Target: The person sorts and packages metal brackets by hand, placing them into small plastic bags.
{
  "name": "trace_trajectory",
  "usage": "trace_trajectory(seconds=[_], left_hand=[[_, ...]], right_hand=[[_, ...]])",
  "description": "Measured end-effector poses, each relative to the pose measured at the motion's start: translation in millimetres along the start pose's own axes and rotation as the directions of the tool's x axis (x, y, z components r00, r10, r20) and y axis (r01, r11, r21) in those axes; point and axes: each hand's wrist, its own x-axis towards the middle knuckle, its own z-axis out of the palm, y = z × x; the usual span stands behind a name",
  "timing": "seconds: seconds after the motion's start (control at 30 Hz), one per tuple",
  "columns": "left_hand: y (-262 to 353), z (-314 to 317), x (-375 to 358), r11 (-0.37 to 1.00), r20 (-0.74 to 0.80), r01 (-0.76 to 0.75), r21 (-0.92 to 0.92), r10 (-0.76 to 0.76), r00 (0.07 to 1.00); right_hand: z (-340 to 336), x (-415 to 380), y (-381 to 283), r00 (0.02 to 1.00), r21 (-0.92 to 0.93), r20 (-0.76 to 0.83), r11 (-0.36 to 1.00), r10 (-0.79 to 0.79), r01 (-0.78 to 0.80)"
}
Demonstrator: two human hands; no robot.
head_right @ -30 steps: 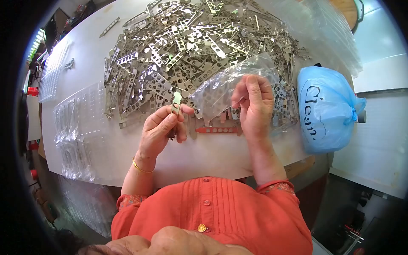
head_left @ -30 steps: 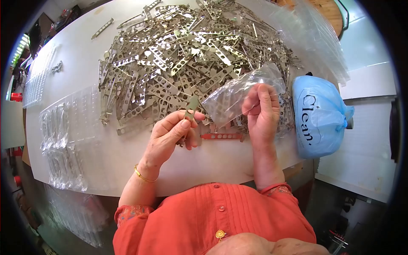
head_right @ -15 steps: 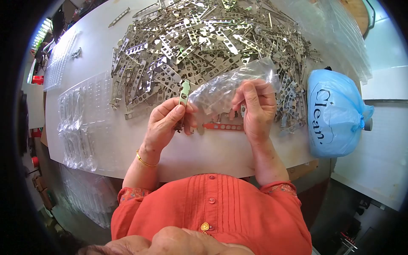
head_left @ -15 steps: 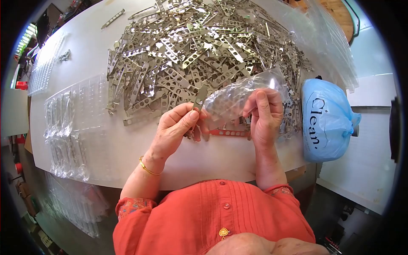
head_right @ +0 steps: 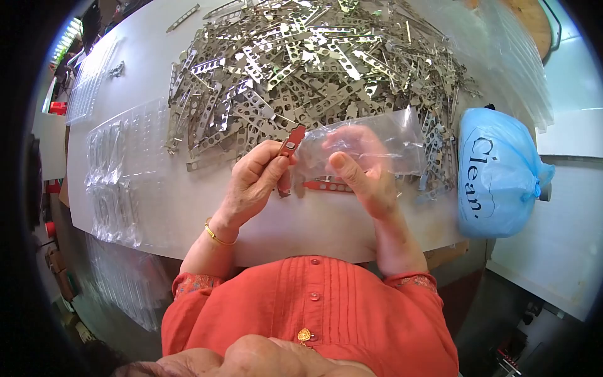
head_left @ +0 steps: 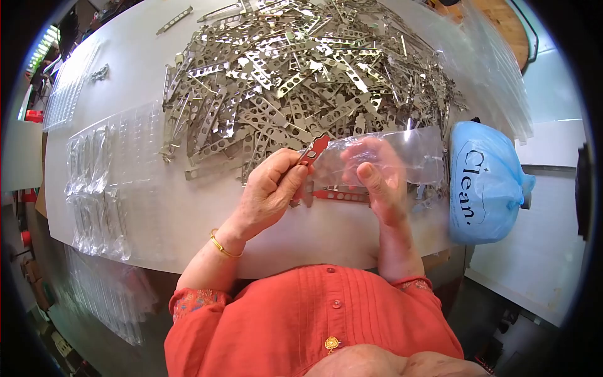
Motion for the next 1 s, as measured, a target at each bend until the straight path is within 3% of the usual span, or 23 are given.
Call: trace_trajectory(seconds=[0.07, 0.13, 0.17, 0.23, 0.33, 0.43, 0.63, 0.87, 0.93, 1.0], left_hand=[[0, -1, -1, 1.0, -0.006, -0.013, 0.021, 0.013, 1.0], [-1, -2, -1, 1.0, 0.003, -0.011, -0.01, 0.011, 1.0], [-2, -2, -1, 1.0, 0.003, -0.012, -0.011, 0.012, 1.0], [-7, -2, -2, 0.977, -0.001, 0.042, -0.209, -0.043, 0.999], [-3, -4, -1, 0.943, -0.012, 0.085, -0.32, -0.093, 0.996], [0, -8, -3, 0.907, 0.039, 0.141, -0.397, -0.137, 0.99], [2, -6, -4, 0.833, 0.117, 0.135, -0.536, -0.085, 0.989], [3, -3, -2, 0.825, 0.118, 0.142, -0.547, -0.092, 0.989], [3, -5, -2, 0.843, 0.135, 0.166, -0.512, -0.111, 0.985], [3, -7, -3, 0.859, 0.145, 0.19, -0.475, -0.137, 0.98]], right_hand=[[4, 0, -1, 0.999, -0.032, -0.01, 0.998, -0.045, 0.045], [7, -1, -6, 0.988, -0.14, -0.136, 0.985, 0.08, -0.099], [6, -1, -5, 0.988, -0.141, -0.136, 0.985, 0.08, -0.099], [2, 1, -1, 0.972, -0.052, -0.214, 0.993, 0.096, -0.11], [-2, 3, -1, 0.969, -0.051, -0.246, 0.998, 0.03, -0.044], [-1, 2, -4, 0.945, -0.046, -0.324, 0.996, 0.055, -0.073], [1, 2, -1, 0.923, 0.01, -0.375, 0.996, 0.084, -0.086], [-6, 2, 3, 0.94, 0.031, -0.333, 0.997, 0.073, -0.066], [-13, 4, 5, 0.945, 0.174, -0.303, 0.982, 0.12, -0.069], [-19, 6, 7, 0.94, 0.204, -0.318, 0.977, 0.122, -0.058]])
